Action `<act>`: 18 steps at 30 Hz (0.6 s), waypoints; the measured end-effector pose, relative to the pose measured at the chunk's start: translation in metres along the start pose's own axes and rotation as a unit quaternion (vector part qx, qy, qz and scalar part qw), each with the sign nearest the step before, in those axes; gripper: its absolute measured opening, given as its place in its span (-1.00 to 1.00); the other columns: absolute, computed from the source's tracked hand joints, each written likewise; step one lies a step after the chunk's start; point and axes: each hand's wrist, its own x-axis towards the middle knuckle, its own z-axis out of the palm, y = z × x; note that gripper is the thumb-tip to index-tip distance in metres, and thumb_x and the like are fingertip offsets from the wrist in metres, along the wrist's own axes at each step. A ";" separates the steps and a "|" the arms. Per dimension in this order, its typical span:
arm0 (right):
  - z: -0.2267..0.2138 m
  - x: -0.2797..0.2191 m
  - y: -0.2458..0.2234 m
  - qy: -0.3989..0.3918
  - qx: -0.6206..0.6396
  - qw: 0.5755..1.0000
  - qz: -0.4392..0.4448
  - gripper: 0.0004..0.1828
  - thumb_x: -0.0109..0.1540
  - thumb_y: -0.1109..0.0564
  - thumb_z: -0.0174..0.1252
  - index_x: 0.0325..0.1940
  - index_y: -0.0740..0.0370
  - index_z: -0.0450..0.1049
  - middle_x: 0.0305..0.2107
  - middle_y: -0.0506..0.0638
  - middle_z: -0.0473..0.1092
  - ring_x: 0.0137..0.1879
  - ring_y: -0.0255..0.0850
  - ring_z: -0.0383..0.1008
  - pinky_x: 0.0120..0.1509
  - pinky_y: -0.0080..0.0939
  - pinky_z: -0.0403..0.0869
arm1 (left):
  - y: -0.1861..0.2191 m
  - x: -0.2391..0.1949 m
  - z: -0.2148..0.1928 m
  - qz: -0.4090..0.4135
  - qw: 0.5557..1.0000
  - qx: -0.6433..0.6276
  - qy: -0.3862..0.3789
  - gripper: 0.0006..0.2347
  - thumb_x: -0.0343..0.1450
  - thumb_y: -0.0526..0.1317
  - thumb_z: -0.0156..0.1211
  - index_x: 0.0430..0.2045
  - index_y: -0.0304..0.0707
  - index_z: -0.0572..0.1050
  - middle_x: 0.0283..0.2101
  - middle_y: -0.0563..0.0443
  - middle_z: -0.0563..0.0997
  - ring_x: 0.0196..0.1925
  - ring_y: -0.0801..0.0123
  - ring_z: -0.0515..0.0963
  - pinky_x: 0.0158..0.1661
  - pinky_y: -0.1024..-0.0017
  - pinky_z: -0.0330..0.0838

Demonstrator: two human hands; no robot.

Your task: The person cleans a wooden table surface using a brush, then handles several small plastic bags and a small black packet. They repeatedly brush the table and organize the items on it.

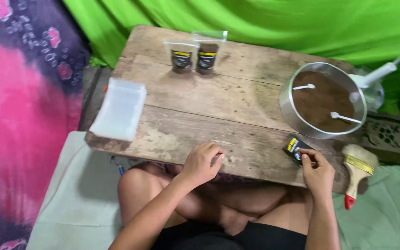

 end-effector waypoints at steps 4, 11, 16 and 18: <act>-0.012 -0.004 0.032 0.047 0.053 0.997 0.031 -0.78 0.32 0.23 0.20 -0.01 0.00 0.65 -0.23 0.02 0.56 -0.20 -0.12 0.54 -0.08 -0.18 0.52 | 0.025 0.036 0.069 0.067 0.994 -0.012 -0.090 -0.92 0.45 -0.18 0.13 -0.35 -0.09 0.54 -0.33 0.05 0.54 -0.22 0.09 0.61 -0.21 0.21 0.46; -0.007 -0.001 0.032 0.119 0.043 0.992 -0.011 -0.53 0.21 0.30 0.23 0.22 0.34 0.48 0.02 0.17 0.31 -0.21 -0.13 0.51 -0.11 -0.16 0.53 | 0.064 0.067 0.152 -0.013 0.986 -0.026 -0.165 -0.76 0.47 -0.17 0.06 -0.04 -0.22 0.50 -0.20 -0.12 0.55 -0.08 -0.05 0.62 -0.09 0.09 0.47; -0.014 0.010 0.005 0.074 -0.093 0.992 -0.043 -0.39 0.16 0.18 0.28 0.30 0.42 0.42 0.09 0.30 0.28 -0.04 0.09 0.51 0.03 0.05 0.54 | 0.057 0.082 0.222 0.022 0.991 0.074 -0.109 -0.62 0.41 -0.12 0.20 0.07 -0.34 0.45 -0.22 -0.20 0.53 -0.11 -0.10 0.60 -0.14 0.05 0.47; -0.012 0.006 0.005 0.082 -0.157 0.980 -0.088 -0.49 0.17 0.15 0.27 0.21 0.32 0.52 0.06 0.18 0.30 0.07 0.07 0.49 0.11 0.02 0.53 | 0.064 0.082 0.233 0.021 0.987 0.106 -0.120 -0.58 0.41 -0.08 0.19 0.13 -0.29 0.43 -0.17 -0.19 0.53 -0.07 -0.04 0.60 -0.12 0.10 0.46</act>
